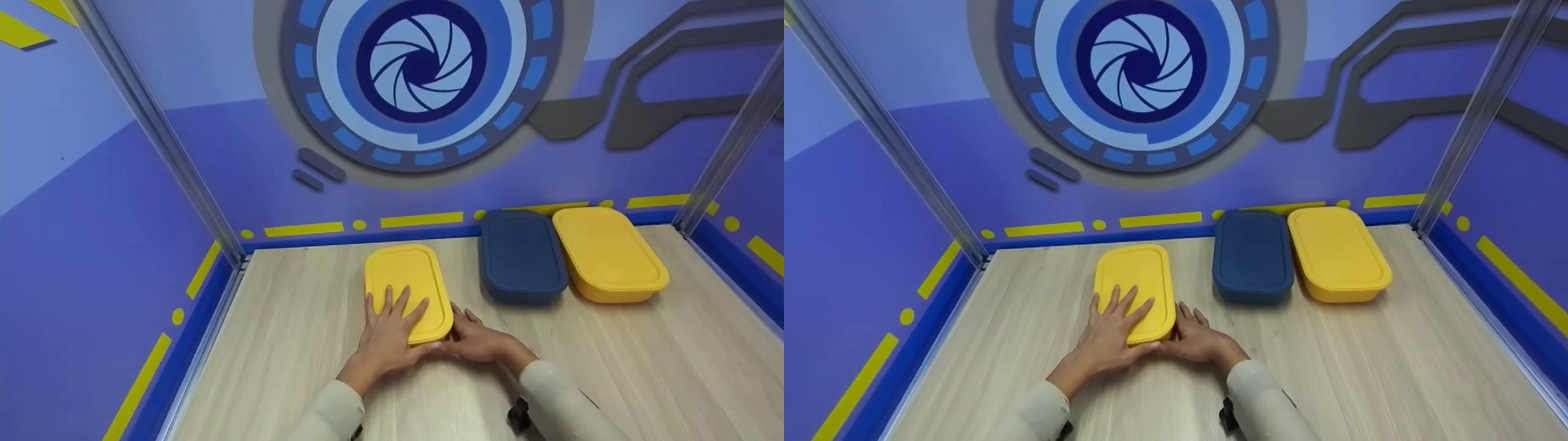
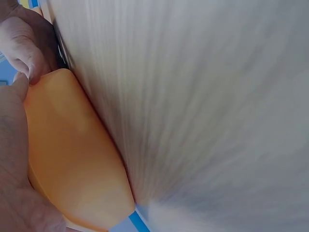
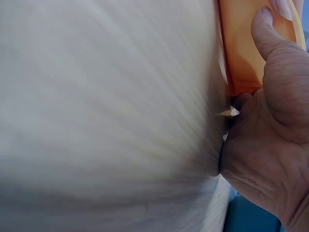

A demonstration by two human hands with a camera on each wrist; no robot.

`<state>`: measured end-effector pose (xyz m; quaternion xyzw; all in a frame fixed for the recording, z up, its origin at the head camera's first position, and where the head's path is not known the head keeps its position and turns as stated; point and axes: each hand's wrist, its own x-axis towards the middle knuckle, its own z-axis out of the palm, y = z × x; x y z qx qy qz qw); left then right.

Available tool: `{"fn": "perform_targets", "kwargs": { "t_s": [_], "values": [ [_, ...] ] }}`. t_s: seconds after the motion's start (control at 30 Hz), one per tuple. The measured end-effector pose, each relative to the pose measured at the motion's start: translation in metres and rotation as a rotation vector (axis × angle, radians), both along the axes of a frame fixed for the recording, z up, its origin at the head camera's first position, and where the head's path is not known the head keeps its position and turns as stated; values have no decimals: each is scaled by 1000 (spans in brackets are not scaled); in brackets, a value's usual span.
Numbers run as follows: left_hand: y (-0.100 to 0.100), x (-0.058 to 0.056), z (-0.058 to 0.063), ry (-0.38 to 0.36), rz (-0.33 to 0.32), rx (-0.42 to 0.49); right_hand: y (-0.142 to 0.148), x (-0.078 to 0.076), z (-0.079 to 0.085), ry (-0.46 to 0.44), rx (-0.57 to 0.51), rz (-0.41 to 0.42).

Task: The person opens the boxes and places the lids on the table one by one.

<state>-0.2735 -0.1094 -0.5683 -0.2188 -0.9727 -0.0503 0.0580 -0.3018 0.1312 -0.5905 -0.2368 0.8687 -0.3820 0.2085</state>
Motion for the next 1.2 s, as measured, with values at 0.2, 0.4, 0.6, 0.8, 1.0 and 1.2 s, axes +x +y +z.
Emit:
{"fn": "perform_targets", "kwargs": {
  "t_s": [0.2,0.4,0.6,0.8,1.0,1.2],
  "values": [
    [-1,0,-1,8,2,12,0,-1,0,-12,-6,4],
    [-2,1,-4,29,-1,16,2,1,1,-14,6,-10],
    [-2,2,-4,29,4,60,3,2,1,22,1,14],
    [-2,1,-3,43,0,86,2,2,0,31,4,4],
    [-2,0,-2,67,-5,105,3,1,1,10,-4,-12],
    [-4,-2,0,68,-8,124,1,-1,1,-9,-24,-31]
  ]
}}
